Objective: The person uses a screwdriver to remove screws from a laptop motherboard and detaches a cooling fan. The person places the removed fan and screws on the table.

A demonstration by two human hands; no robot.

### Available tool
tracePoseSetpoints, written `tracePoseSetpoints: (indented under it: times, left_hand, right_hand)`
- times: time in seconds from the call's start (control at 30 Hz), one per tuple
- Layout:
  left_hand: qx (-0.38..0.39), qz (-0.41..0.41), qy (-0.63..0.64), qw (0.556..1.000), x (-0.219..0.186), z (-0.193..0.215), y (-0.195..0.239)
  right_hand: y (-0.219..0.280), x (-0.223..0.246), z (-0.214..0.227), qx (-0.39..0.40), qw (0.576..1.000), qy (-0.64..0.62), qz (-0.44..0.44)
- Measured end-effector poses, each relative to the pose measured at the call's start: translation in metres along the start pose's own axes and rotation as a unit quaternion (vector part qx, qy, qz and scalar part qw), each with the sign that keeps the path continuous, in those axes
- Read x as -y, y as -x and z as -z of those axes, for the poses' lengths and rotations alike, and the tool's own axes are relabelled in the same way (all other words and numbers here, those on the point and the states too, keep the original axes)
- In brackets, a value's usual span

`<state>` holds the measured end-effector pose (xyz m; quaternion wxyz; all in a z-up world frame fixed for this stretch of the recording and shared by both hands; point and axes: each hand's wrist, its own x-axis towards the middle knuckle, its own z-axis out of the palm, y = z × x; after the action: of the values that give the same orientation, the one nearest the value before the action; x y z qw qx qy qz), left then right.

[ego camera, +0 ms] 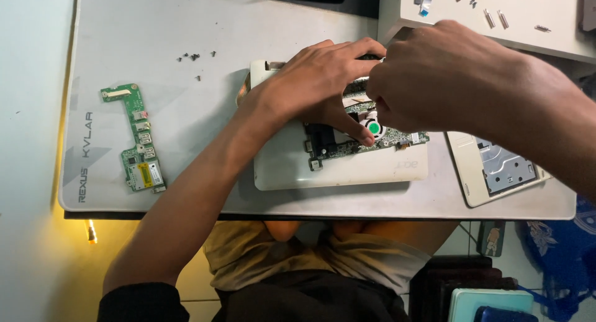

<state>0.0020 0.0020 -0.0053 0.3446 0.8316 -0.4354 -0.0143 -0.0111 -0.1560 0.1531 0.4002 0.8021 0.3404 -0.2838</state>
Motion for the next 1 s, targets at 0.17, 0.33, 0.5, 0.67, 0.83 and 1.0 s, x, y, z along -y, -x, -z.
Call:
tracePoseSetpoints:
  times: [0.17,0.33,0.5,0.67,0.83,1.0]
  left_hand:
    - [0.001,-0.006,0.014,1.0,0.0,0.001,0.0]
    - [-0.015,-0.029,-0.002,0.999,0.005,-0.001,0.001]
    - [0.04,0.023,0.0,0.999,-0.005,0.006,-0.002]
    - [0.06,0.048,-0.003,0.997,-0.011,0.011,-0.004]
    - [0.059,0.053,-0.007,0.997,-0.012,0.011,-0.004]
    - [0.06,0.048,-0.004,0.997,-0.011,0.011,-0.003]
  right_hand:
    - [-0.002,-0.017,-0.042,-0.239,0.97,-0.031,0.031]
    - [-0.005,-0.016,-0.092,-0.514,0.814,-0.265,0.057]
    - [0.025,-0.012,-0.09,-0.394,0.881,-0.252,-0.072]
    - [0.034,-0.013,-0.082,-0.366,0.905,-0.211,-0.058]
    - [0.04,-0.008,-0.075,-0.331,0.908,-0.243,-0.082]
    - [0.049,0.0,-0.064,-0.33,0.895,-0.284,-0.097]
